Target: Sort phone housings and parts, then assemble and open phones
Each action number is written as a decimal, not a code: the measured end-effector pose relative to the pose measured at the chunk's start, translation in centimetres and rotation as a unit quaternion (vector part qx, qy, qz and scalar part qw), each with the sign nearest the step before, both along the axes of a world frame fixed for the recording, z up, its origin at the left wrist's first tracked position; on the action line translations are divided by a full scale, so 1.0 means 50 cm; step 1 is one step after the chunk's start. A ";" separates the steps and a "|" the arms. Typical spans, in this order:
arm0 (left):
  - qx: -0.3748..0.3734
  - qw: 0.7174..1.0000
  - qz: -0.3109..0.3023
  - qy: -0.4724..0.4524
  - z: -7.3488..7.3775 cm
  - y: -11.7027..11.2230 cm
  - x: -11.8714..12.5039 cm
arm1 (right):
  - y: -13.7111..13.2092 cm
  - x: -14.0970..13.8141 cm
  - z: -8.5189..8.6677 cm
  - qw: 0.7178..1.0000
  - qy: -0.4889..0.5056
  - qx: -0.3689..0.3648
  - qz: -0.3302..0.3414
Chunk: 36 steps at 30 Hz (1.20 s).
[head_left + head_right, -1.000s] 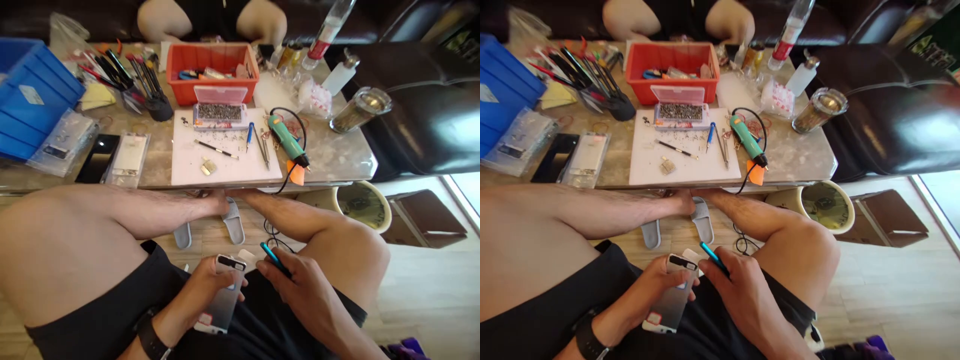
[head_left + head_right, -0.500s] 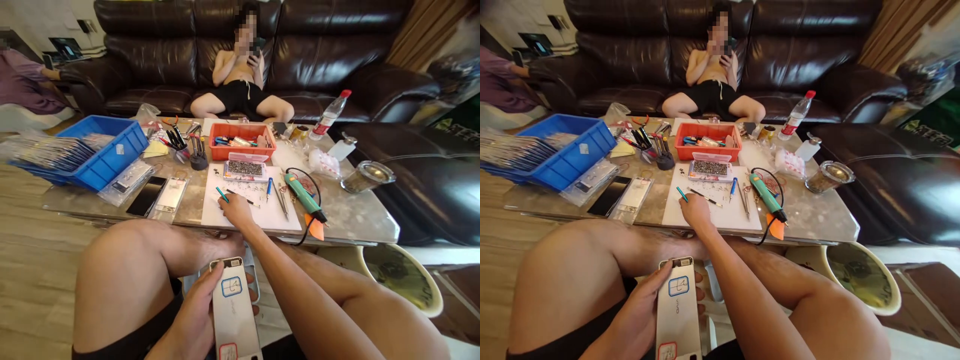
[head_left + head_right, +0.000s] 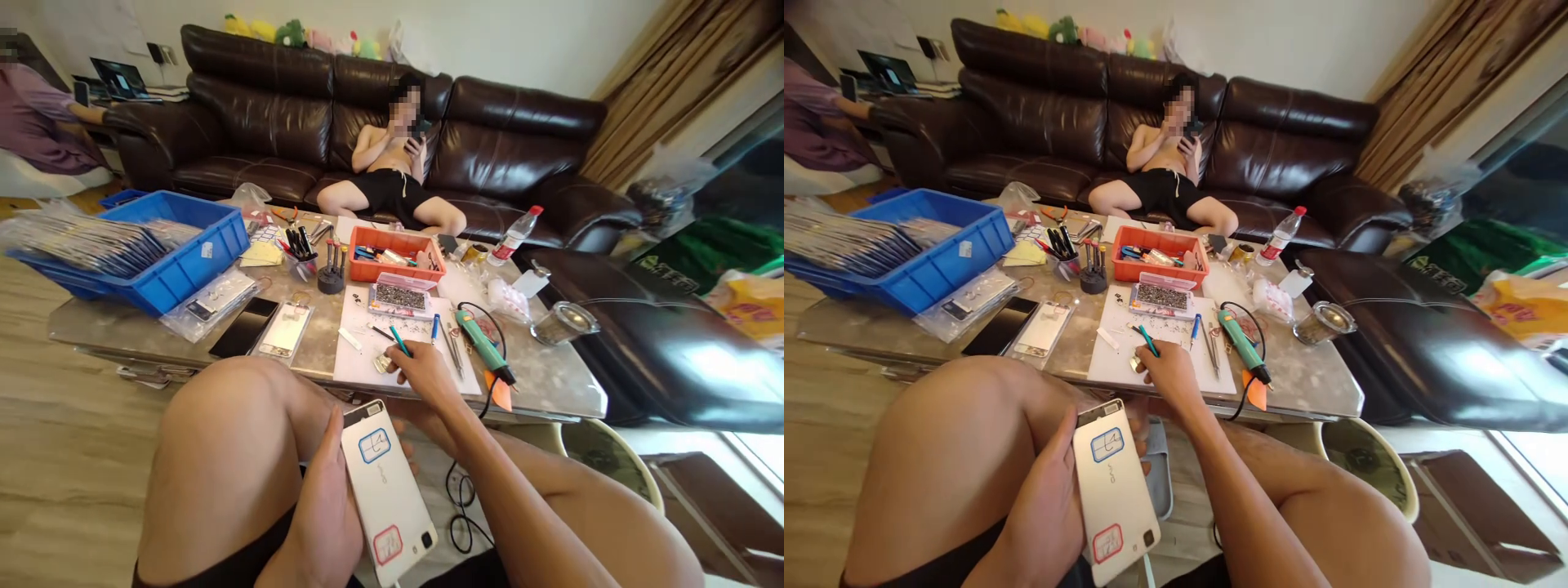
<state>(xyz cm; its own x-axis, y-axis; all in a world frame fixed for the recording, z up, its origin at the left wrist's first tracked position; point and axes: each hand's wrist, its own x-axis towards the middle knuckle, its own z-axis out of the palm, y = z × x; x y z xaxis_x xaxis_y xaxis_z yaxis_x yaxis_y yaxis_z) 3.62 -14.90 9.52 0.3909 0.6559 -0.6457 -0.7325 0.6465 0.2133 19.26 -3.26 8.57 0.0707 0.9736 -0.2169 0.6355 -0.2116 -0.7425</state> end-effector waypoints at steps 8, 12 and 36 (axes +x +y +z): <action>0.020 0.998 -0.007 -0.067 0.053 0.010 -0.027 | -0.258 0.021 0.054 0.965 0.242 -0.059 0.082; 0.050 0.995 0.014 -0.080 0.059 -0.004 -0.039 | -0.340 -0.017 0.037 0.933 0.350 -0.075 0.042; 0.138 0.989 0.032 0.030 0.126 -0.077 0.007 | -0.447 0.044 0.074 0.752 0.599 0.072 -0.268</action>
<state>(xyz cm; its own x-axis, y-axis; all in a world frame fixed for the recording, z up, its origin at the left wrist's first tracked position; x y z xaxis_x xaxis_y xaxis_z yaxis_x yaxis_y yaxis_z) 3.99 -18.73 15.82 0.3097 0.8324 -0.4596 -0.7501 0.5109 0.4200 21.47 -25.63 12.28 0.2982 0.8947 -0.3326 -0.6539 -0.0624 -0.7540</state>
